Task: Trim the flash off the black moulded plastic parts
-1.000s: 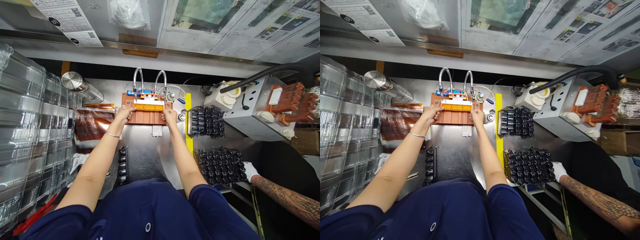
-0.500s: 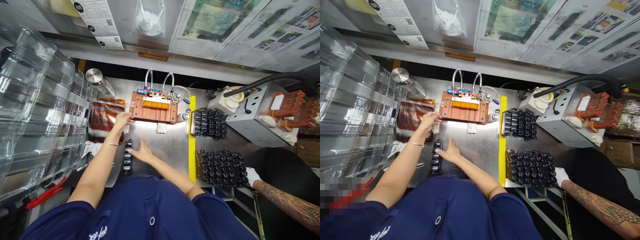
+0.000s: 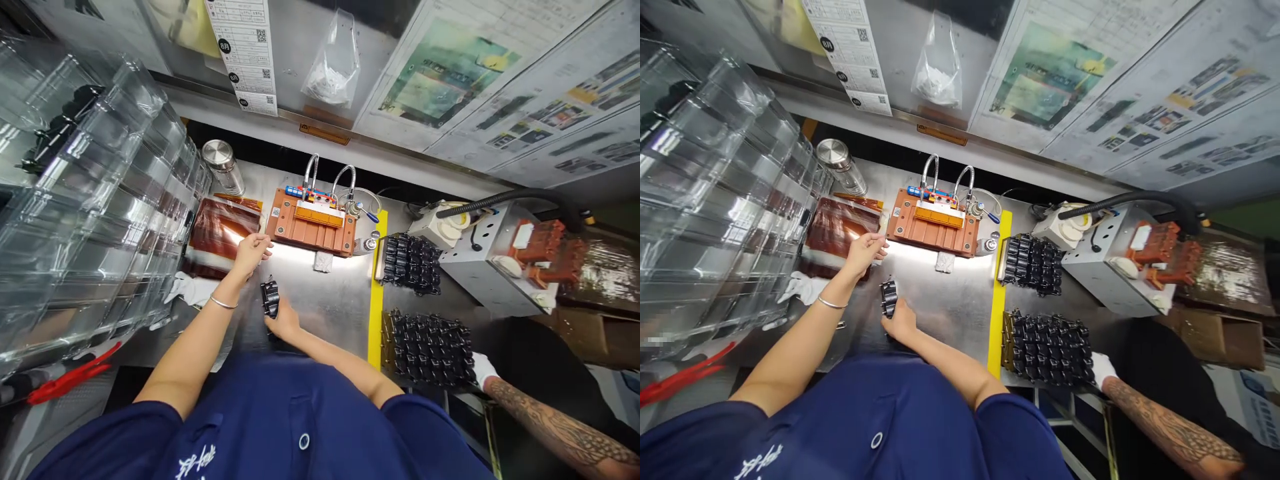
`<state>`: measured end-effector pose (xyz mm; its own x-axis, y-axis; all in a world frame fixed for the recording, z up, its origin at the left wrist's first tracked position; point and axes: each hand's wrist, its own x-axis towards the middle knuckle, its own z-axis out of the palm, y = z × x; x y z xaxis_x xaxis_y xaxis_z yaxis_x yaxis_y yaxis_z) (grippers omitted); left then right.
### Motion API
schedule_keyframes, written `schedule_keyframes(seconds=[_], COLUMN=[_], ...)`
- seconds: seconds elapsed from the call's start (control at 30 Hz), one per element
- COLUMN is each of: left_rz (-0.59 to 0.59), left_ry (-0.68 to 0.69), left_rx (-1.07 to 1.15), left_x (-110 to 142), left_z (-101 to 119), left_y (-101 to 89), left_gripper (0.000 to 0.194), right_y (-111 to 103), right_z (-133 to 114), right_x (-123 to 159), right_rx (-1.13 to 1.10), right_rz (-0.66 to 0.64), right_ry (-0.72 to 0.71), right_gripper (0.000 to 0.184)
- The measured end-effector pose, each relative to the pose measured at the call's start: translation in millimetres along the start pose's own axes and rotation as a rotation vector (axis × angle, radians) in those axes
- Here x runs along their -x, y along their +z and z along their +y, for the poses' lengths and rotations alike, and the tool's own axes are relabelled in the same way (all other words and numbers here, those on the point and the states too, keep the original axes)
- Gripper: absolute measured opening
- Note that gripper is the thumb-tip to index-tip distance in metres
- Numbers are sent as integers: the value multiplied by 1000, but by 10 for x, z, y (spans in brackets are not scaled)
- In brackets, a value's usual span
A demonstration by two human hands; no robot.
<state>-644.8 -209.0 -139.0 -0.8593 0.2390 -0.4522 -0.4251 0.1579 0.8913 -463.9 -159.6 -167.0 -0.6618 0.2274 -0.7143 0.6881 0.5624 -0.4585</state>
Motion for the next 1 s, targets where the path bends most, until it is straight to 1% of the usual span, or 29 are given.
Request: schedule_keyframes(seconds=[0.03, 0.07, 0.13, 0.23, 0.27, 0.3, 0.33, 0.37, 0.4, 0.43, 0.47, 0.53, 0.6, 0.67, 0.7, 0.8, 0.87, 0.9, 0.93, 1.0], left_rz=[0, 1, 18, 105, 122, 118, 87, 34, -28, -85, -132, -196, -235, -256, -261, -282, -296, -297, -294, -284], left_ry=[8, 19, 58, 155, 234, 351, 498, 659, 806, 918, 983, 1033, 1049, 1062, 1067, 1081, 1083, 1081, 1078, 1073], left_rx=[-6, -15, -43, -92, -139, -215, -320, -448, -588, -725, -844, -1029, -1115, -1126, -1122, -1123, -1125, -1127, -1129, -1130], left_x=[5, 9, 15, 29, 35, 41, 42, 38, 25, 0, -39, -161, -334, -533, -631, -859, -934, -950, -956, -952], left_z=[-40, -75, -128, -172, -184, -197, -214, -235, -257, -279, -298, -317, -301, -263, -244, -233, -276, -308, -342, -404], left_y=[-2, -5, -6, 56, 104, 167, 241, 322, 406, 488, 566, 699, 797, 868, 897, 964, 986, 991, 992, 990], left_gripper=[15, 16, 19, 23, 23, 24, 24, 24, 24, 25, 25, 25, 25, 25, 25, 28, 31, 32, 34, 37], right_y=[-94, -230, -607, -1238, -1404, -1529, -1606, -1635, -1621, -1577, -1517, -1415, -1434, -1627, -1780, -2328, -2647, -2771, -2870, -3008], right_z=[25, 49, 88, 145, 171, 203, 240, 281, 327, 377, 429, 535, 631, 704, 734, 807, 848, 866, 881, 905], right_x=[5, -10, -97, -348, -447, -544, -636, -718, -789, -846, -891, -950, -983, -1008, -1019, -1061, -1104, -1132, -1164, -1235], right_rx=[18, 32, 73, 247, 305, 354, 393, 422, 442, 455, 463, 464, 436, 403, 397, 474, 577, 618, 647, 669], right_rz=[-18, -14, 72, 407, 495, 560, 602, 628, 643, 654, 663, 669, 672, 698, 721, 768, 723, 688, 652, 604], right_ry=[-1, -13, -76, -326, -402, -448, -473, -477, -472, -472, -482, -536, -578, -532, -467, -169, 10, 65, 96, 105], right_gripper=[49, 45, 48, 52, 51, 50, 48, 46, 44, 43, 42, 42, 41, 39, 39, 42, 43, 42, 39, 34])
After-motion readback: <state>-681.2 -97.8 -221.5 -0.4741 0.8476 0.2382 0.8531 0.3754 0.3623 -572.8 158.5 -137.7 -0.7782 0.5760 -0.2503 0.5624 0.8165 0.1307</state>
